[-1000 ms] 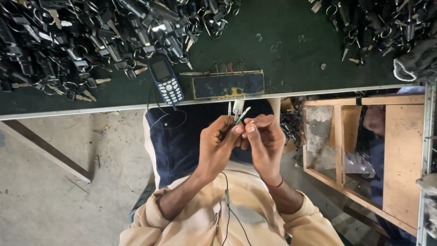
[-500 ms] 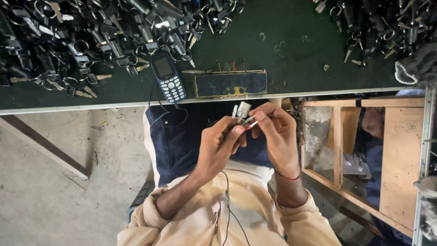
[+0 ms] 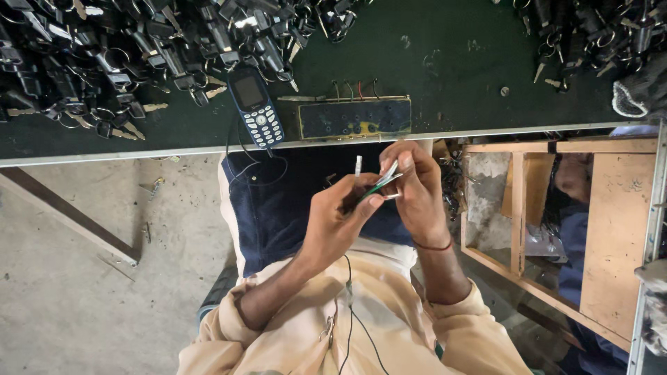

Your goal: The person picks up DC power adapters from a large pile on the workbench, twists and arranges their exposed wire leads, and connects them to a test board. They use a handheld meter and a mobile phone at the bench while checking each adapter, then place the handled adapter aside and reach for the next one.

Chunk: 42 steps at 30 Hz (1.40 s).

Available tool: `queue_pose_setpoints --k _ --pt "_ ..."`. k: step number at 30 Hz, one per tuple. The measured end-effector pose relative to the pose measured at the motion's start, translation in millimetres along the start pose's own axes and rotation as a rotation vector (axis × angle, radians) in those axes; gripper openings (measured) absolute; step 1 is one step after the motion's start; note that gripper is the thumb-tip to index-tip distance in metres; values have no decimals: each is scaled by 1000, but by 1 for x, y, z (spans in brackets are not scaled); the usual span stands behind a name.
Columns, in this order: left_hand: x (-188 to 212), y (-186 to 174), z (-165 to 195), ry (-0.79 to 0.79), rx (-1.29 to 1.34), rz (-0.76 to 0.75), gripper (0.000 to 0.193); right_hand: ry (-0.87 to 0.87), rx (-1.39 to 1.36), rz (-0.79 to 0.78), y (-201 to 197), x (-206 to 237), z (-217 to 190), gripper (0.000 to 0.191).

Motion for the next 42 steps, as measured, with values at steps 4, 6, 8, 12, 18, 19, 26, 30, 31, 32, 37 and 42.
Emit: queue_pose_setpoints --k 4,6,8,12,18,19,26,30,31,32,37,42 --pt "3 -5 -14 -116 -4 93 27 -67 -129 46 -5 3 9 30" --pt "4 -9 -23 -168 134 165 19 -57 -192 48 -7 4 16 29" --pt "5 -12 -25 -150 211 215 15 -74 -189 26 -8 3 20 29" --pt "4 -17 -21 -17 359 247 16 185 -454 104 -7 4 55 29" --pt "2 -24 -37 -47 455 279 14 130 -692 -63 24 15 33 33" --pt "1 -25 -39 -42 435 290 16 97 -447 16 18 20 26 30" --pt "-1 -8 -44 -8 337 100 13 49 487 214 7 30 -8 11" --pt "2 -5 -59 -123 541 97 15 59 432 157 3 33 -2 11" --pt "3 -3 -64 -178 654 98 14 88 424 158 -1 35 2 11" --pt "4 -4 -67 -203 683 124 22 119 415 157 -5 37 7 12" --pt "2 -5 -83 -332 769 197 33 246 -92 210 -20 43 43 15" --pt "1 1 -86 -378 284 58 23 334 53 269 -35 44 62 16"
Point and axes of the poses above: each hand's wrist, its own x-axis away from the middle knuckle, its own y-axis out of the palm, z = x × y, the point moved 9 cm from there along -x, towards the middle knuckle, and after that the axes turned 7 degrees about -z, right-handed, at the moved point
